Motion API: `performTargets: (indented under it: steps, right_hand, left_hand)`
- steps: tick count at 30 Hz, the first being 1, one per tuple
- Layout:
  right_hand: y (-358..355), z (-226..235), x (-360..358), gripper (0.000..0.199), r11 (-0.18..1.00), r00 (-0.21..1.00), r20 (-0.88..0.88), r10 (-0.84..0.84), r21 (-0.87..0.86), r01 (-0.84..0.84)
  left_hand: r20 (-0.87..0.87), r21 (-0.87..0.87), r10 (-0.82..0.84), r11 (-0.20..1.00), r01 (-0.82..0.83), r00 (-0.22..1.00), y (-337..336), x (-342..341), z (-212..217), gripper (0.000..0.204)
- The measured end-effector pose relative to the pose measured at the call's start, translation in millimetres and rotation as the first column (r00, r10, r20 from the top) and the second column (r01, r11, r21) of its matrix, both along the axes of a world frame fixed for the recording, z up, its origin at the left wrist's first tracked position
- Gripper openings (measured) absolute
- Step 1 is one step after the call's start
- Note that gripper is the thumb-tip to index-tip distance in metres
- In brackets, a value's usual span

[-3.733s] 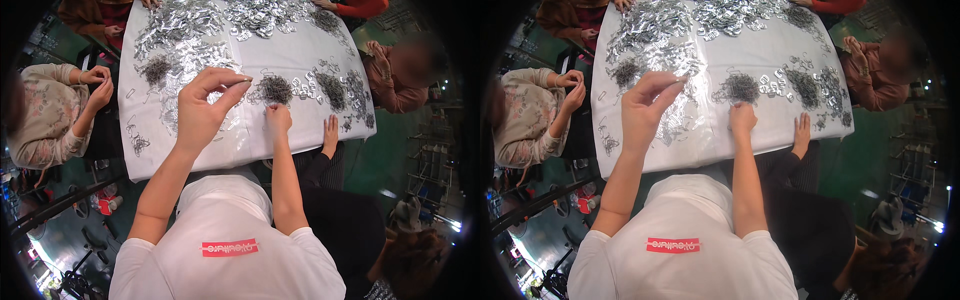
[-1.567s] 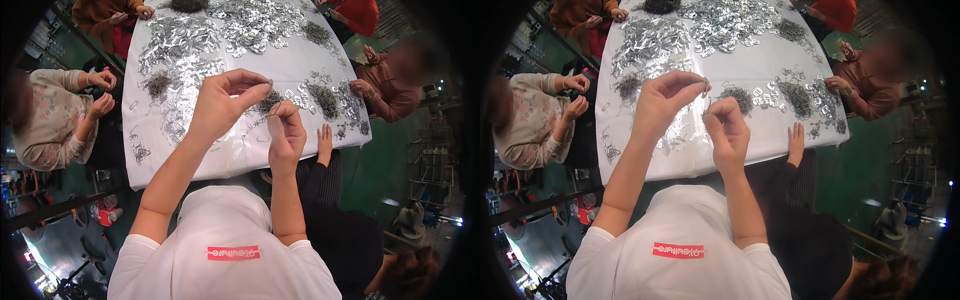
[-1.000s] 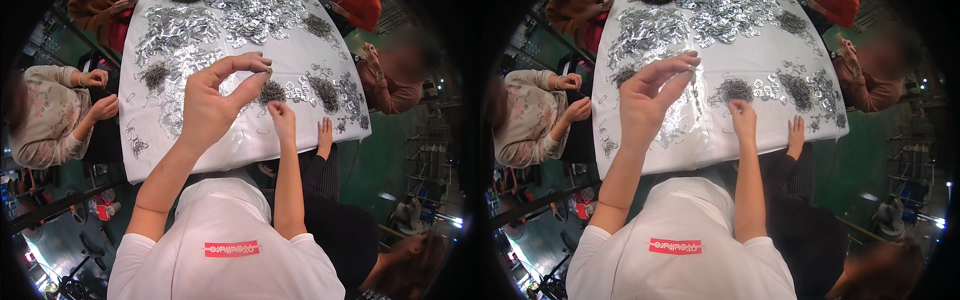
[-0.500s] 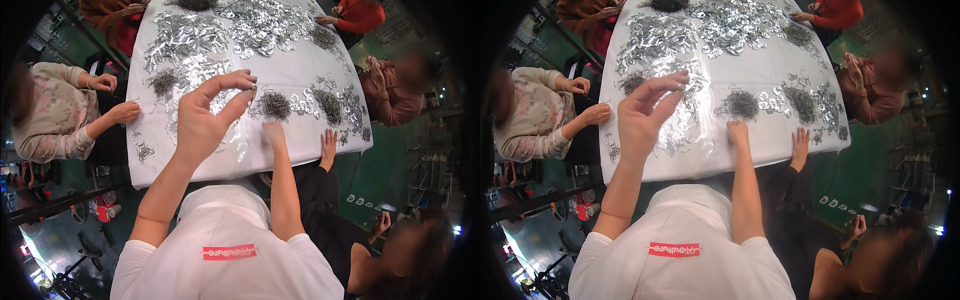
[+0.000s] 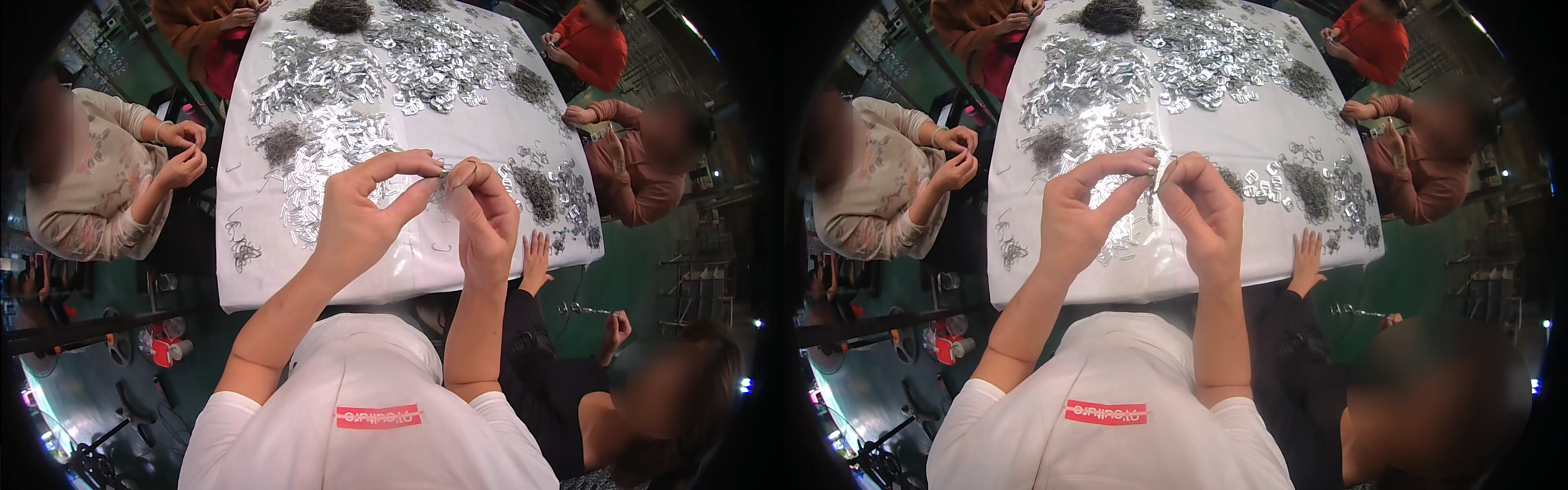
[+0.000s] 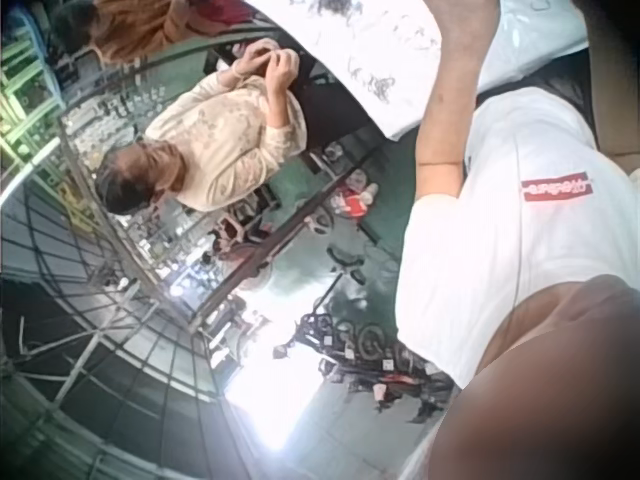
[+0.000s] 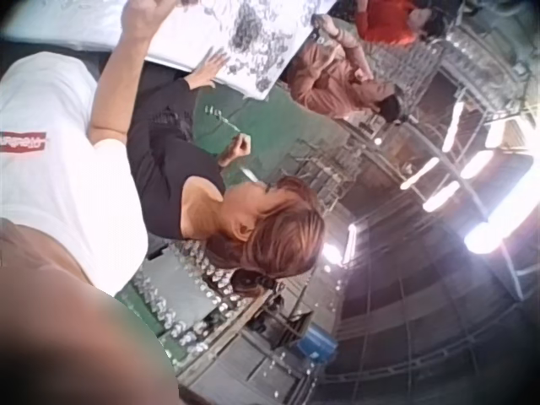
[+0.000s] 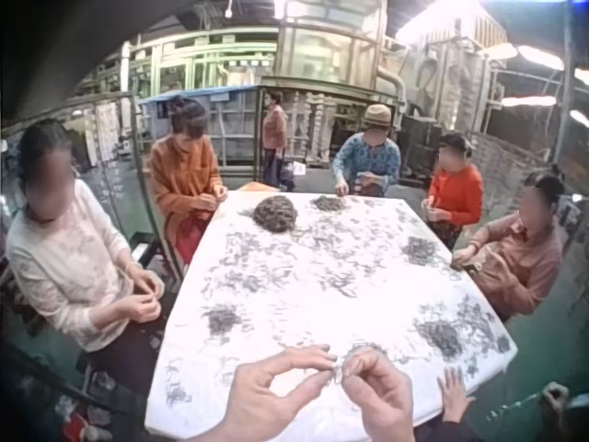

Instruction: The person walks to a table and assembles small metal hooks and fasteners by hand, linking them into chains. They then move to a metal rack and hang the assembled chains on hooks. The person returns to the table and continues assembling more chains from the piles of parts.

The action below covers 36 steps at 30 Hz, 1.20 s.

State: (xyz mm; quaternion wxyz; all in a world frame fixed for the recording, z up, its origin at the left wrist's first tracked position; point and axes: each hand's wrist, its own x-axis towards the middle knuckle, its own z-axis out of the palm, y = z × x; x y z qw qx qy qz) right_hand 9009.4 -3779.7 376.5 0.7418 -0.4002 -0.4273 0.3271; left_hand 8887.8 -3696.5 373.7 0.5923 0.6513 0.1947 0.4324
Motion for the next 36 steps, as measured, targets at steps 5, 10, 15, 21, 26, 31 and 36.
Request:
performTargets:
  steps: [5, 10, 15, 21, 26, 31, 36]
  right_hand:
    - [1.0, -6.1, -2.0, 0.005, 0.996, 0.988, 0.13, -0.086, 0.03, 0.083]
    - [-2.2, -3.9, -1.3, 0.005, 0.987, 0.969, 0.206, -0.14, 0.104, 0.12]
    - [-10.0, -1.5, 7.8, 0.008, 0.982, 0.971, 0.201, -0.13, 0.162, 0.098]
    - [-15.9, 3.6, 21.0, 0.011, 0.973, 0.963, 0.214, -0.162, 0.196, 0.12]
    - [-18.1, 10.9, 27.9, 0.012, 0.967, 0.964, 0.2, -0.173, 0.219, 0.128]
    - [-18.3, 14.9, 32.9, 0.012, 0.968, 0.968, 0.195, -0.16, 0.224, 0.115]
    - [-10.2, 17.7, 34.4, 0.011, 0.971, 0.979, 0.177, -0.101, 0.233, 0.058]
  left_hand:
    - [-0.07, -0.042, 0.007, 0.999, -0.01, 0.998, -5.5, -5.1, 5.7, 0.016]
    - [0.023, 0.048, 0.029, 0.998, -0.03, 0.999, -9.8, -5.1, 4.8, 0.019]
    - [-0.165, -0.027, 0.266, 0.961, -0.274, 0.95, 18.3, 4.5, -83.3, 0.021]
    - [-0.721, 0.427, 0.345, 0.904, -0.007, 0.601, -7.2, 10.1, -253.3, 0.018]
    - [-0.711, 0.515, 0.329, 0.846, 0.142, 0.621, -34.5, 20.9, -281.1, 0.019]
    - [-0.671, 0.575, 0.33, 0.797, 0.185, 0.665, -27.0, 20.1, -285.8, 0.018]
    - [-0.645, 0.594, 0.307, 0.778, 0.206, 0.7, -16.5, 19.9, -286.6, 0.018]
